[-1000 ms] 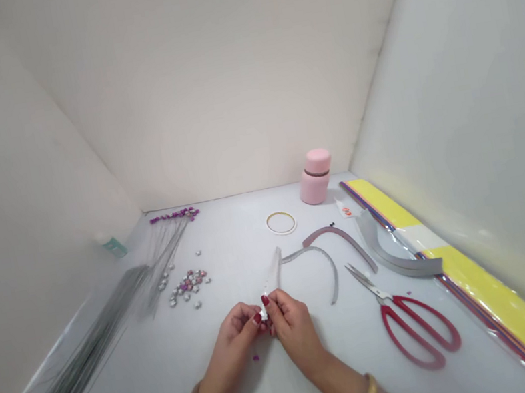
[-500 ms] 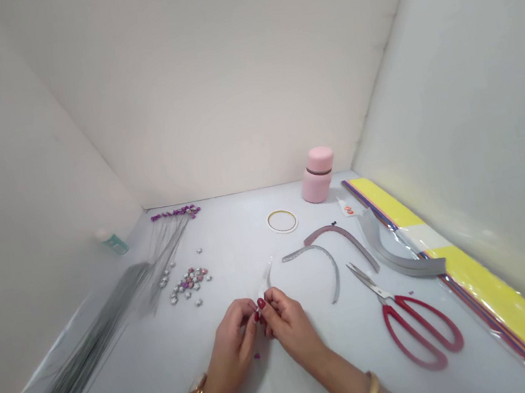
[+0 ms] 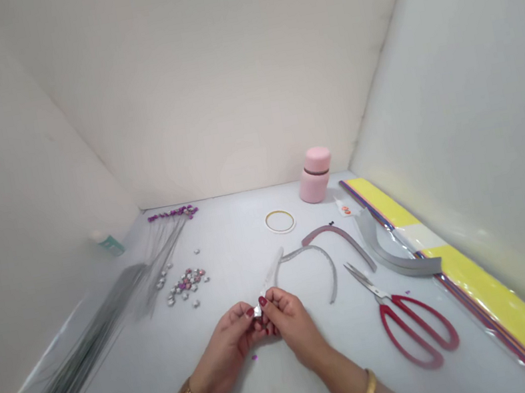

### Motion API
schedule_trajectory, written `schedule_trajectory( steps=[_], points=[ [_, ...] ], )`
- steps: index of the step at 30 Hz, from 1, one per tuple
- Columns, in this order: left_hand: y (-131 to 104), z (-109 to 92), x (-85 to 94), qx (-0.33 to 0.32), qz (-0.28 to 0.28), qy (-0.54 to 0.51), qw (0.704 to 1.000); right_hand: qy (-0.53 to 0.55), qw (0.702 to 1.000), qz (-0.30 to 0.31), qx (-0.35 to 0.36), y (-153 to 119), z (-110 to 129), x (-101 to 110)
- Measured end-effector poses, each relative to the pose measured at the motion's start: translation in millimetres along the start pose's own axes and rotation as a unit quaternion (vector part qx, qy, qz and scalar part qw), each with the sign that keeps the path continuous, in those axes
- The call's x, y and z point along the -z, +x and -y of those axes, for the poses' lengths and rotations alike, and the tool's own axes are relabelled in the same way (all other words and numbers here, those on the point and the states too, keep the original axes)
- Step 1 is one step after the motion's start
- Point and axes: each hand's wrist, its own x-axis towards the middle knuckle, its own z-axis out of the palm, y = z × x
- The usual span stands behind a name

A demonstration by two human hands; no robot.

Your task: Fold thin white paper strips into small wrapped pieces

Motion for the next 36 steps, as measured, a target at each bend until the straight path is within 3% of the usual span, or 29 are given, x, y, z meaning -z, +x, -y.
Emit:
schedule_trajectory(
  steps=[2,6,10,12,19,29,33,36],
  points=[
    [-0.1,0.5,0.5,-0.009,-0.003,0.015,1.000,-0.004,1.000,-0.005,-0.001,0.1,0.5,-0.6],
    [-2.8,0.6,1.5,-0.088,-0.052,0.125,0.987,-0.020,1.000,-0.013,0.006,-0.1,0.3,-1.2],
    [-6.4,-1.4,2.1,-0.168,-0.067,0.325,0.928,-0.034,0.999,-0.007,0.010,-0.6,-0.8,-1.4],
    [-7.1,-2.3,2.0,-0.181,-0.059,0.372,0.908,-0.040,0.999,-0.007,0.013,-1.0,-0.8,-1.7],
    [-6.8,-1.0,3.3,-0.188,-0.079,0.419,0.885,-0.055,0.998,0.007,0.020,-1.7,-0.2,-2.1],
    [-5.4,1.8,7.9,-0.239,-0.049,0.521,0.818,-0.064,0.997,0.036,0.018,-0.6,-0.3,-0.8],
    [-6.5,1.2,9.3,-0.249,-0.043,0.521,0.815,-0.057,0.998,0.040,0.009,-0.1,1.0,-0.9],
    [-6.8,-0.2,8.5,-0.243,-0.052,0.495,0.833,-0.053,0.998,0.032,0.007,-0.2,0.3,-1.3]
  ],
)
